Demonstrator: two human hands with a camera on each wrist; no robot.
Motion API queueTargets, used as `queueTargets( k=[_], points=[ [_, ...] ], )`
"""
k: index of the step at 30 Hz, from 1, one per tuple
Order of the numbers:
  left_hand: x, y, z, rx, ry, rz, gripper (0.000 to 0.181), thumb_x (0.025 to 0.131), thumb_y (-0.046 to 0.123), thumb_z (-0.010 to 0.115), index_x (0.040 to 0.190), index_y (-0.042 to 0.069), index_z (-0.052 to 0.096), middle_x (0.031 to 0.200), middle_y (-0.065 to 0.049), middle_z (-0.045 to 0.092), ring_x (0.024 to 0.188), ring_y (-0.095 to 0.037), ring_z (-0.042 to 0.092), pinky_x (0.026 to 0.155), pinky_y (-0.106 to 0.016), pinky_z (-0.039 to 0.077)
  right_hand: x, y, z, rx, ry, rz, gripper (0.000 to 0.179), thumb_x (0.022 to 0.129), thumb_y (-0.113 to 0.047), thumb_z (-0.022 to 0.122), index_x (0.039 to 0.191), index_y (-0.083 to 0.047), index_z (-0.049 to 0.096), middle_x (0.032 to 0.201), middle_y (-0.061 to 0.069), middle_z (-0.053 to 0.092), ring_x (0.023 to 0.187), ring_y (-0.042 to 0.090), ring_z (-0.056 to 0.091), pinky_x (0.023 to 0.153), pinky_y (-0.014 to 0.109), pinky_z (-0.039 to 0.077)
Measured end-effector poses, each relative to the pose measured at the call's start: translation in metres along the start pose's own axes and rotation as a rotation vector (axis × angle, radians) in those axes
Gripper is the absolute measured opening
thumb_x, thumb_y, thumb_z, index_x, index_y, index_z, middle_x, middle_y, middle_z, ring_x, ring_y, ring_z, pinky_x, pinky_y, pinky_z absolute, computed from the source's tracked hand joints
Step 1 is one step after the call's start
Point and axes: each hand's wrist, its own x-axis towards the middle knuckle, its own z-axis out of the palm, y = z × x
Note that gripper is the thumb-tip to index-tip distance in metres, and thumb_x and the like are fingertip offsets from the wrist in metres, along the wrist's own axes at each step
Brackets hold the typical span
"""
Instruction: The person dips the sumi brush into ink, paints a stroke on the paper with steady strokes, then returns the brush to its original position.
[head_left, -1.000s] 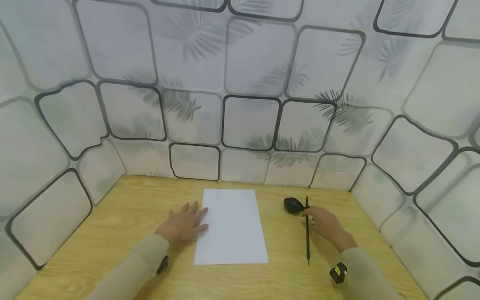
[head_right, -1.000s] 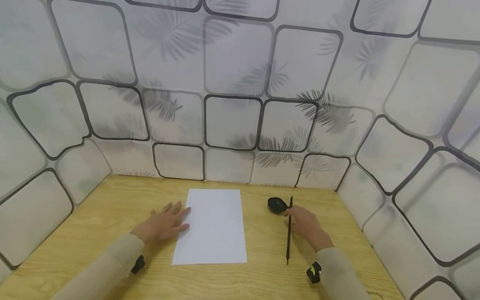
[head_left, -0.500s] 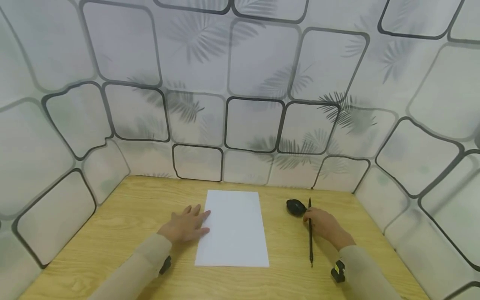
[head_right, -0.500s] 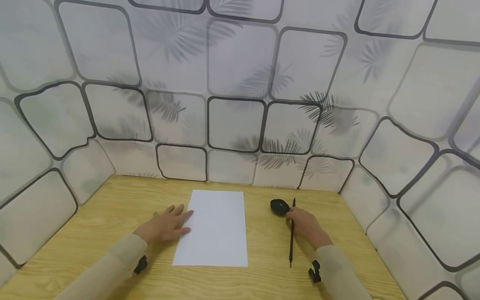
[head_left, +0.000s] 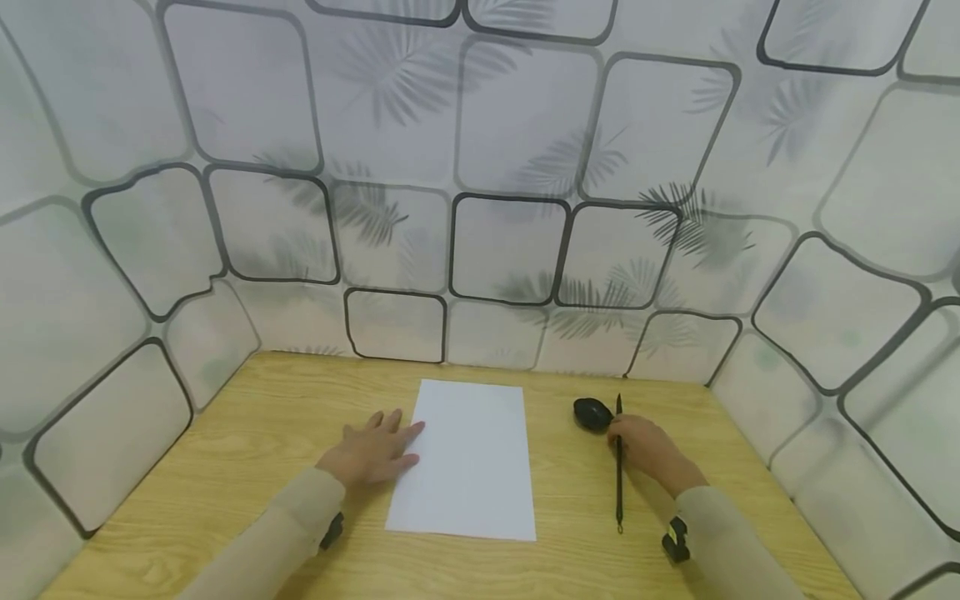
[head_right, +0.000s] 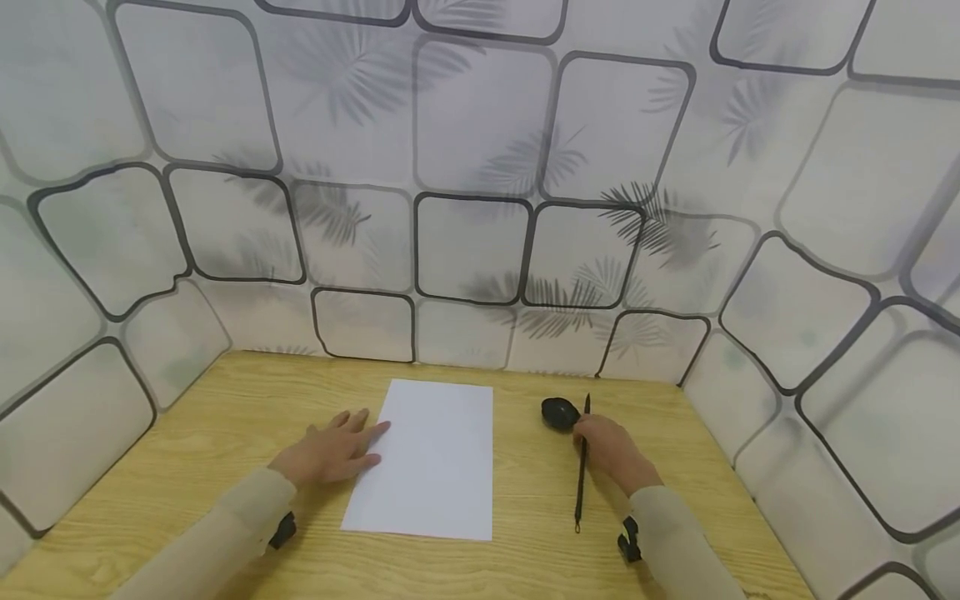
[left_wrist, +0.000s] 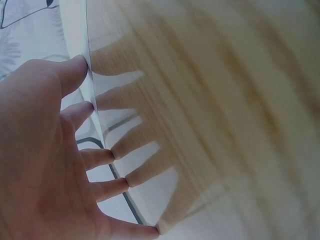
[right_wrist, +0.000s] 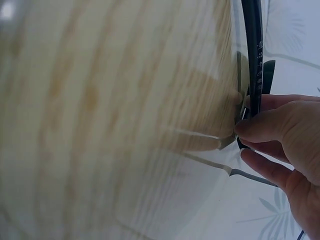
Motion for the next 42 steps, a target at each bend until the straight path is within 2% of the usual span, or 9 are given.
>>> queueTargets(
  k=[9, 14, 20, 23, 25, 29, 32, 39, 42],
  points=[
    [0.004, -0.002, 0.003, 0.010, -0.007, 0.004, 0.062, 0.107, 0.051, 0.044, 0.162, 0.024, 0.035, 0.167, -0.028, 0.027, 0.150, -0.060, 0.027, 0.103, -0.091, 0.020, -0.001, 0.005, -0.006, 0.010, 0.122, -0.063, 0.017, 0.079, 0.004, 0.082, 0.082, -0.008, 0.072, 0.085, 0.005, 0.072, 0.083, 0.028, 0.070, 0.079, 0.044, 0.060],
    [0.005, -0.004, 0.004, 0.009, -0.008, 0.006, 0.062, 0.107, 0.051, 0.045, 0.162, 0.024, 0.035, 0.167, -0.028, 0.027, 0.149, -0.061, 0.026, 0.102, -0.092, 0.021, 0.001, 0.008, -0.021, 0.043, 0.240, -0.054, 0.023, 0.077, 0.012, 0.081, 0.088, -0.006, 0.072, 0.089, 0.007, 0.074, 0.084, 0.028, 0.071, 0.078, 0.044, 0.060],
    [0.006, -0.005, 0.004, 0.013, -0.017, 0.000, 0.063, 0.107, 0.052, 0.045, 0.162, 0.025, 0.035, 0.167, -0.027, 0.028, 0.149, -0.060, 0.027, 0.102, -0.091, 0.022, 0.008, 0.003, -0.041, 0.212, 0.367, 0.054, 0.023, 0.082, 0.014, 0.076, 0.101, 0.000, 0.073, 0.094, 0.014, 0.077, 0.083, 0.032, 0.075, 0.075, 0.044, 0.063],
    [0.007, -0.004, 0.003, 0.008, -0.022, -0.005, 0.063, 0.107, 0.052, 0.046, 0.162, 0.024, 0.035, 0.167, -0.027, 0.028, 0.149, -0.060, 0.027, 0.102, -0.091, 0.023, 0.013, 0.000, -0.050, 0.306, 0.438, 0.134, 0.017, 0.088, 0.008, 0.075, 0.103, 0.000, 0.074, 0.095, 0.015, 0.079, 0.083, 0.032, 0.077, 0.075, 0.042, 0.064],
    [0.008, -0.003, 0.002, 0.005, -0.024, -0.011, 0.064, 0.106, 0.052, 0.047, 0.162, 0.022, 0.035, 0.167, -0.027, 0.029, 0.149, -0.060, 0.027, 0.102, -0.091, 0.023, 0.015, -0.002, -0.055, 0.357, 0.469, 0.194, 0.013, 0.092, 0.001, 0.074, 0.104, -0.002, 0.074, 0.096, 0.015, 0.079, 0.085, 0.026, 0.078, 0.076, 0.037, 0.064],
    [0.008, -0.001, -0.001, 0.005, -0.029, -0.022, 0.064, 0.106, 0.051, 0.048, 0.161, 0.020, 0.036, 0.166, -0.027, 0.030, 0.150, -0.059, 0.027, 0.102, -0.090, 0.025, 0.018, -0.003, -0.062, 0.450, 0.488, 0.310, 0.013, 0.098, -0.011, 0.070, 0.108, -0.005, 0.075, 0.104, 0.016, 0.078, 0.086, -0.003, 0.070, 0.077, 0.016, 0.060],
    [0.008, 0.000, -0.002, 0.015, -0.022, -0.012, 0.064, 0.106, 0.050, 0.049, 0.161, 0.018, 0.038, 0.165, -0.027, 0.032, 0.149, -0.058, 0.030, 0.102, -0.088, 0.029, 0.019, -0.004, -0.068, 0.554, 0.516, 0.376, 0.019, 0.101, -0.019, 0.068, 0.111, -0.004, 0.074, 0.110, 0.020, 0.076, 0.083, -0.014, 0.063, 0.076, 0.007, 0.054],
    [0.008, 0.001, -0.005, 0.027, -0.016, -0.004, 0.064, 0.106, 0.050, 0.049, 0.160, 0.018, 0.038, 0.164, -0.028, 0.033, 0.148, -0.058, 0.032, 0.103, -0.086, 0.031, 0.024, -0.007, -0.073, 0.709, 0.528, 0.491, 0.031, 0.101, -0.028, 0.068, 0.117, -0.001, 0.073, 0.123, 0.016, 0.075, 0.084, -0.012, 0.066, 0.081, 0.006, 0.052],
    [0.007, 0.001, -0.004, 0.031, -0.017, -0.006, 0.064, 0.106, 0.050, 0.049, 0.160, 0.018, 0.038, 0.164, -0.028, 0.033, 0.148, -0.058, 0.032, 0.102, -0.086, 0.032, 0.027, -0.006, -0.070, 0.755, 0.524, 0.545, 0.032, 0.100, -0.026, 0.070, 0.120, 0.000, 0.070, 0.120, 0.015, 0.076, 0.083, -0.010, 0.068, 0.080, 0.007, 0.052]
  ],
)
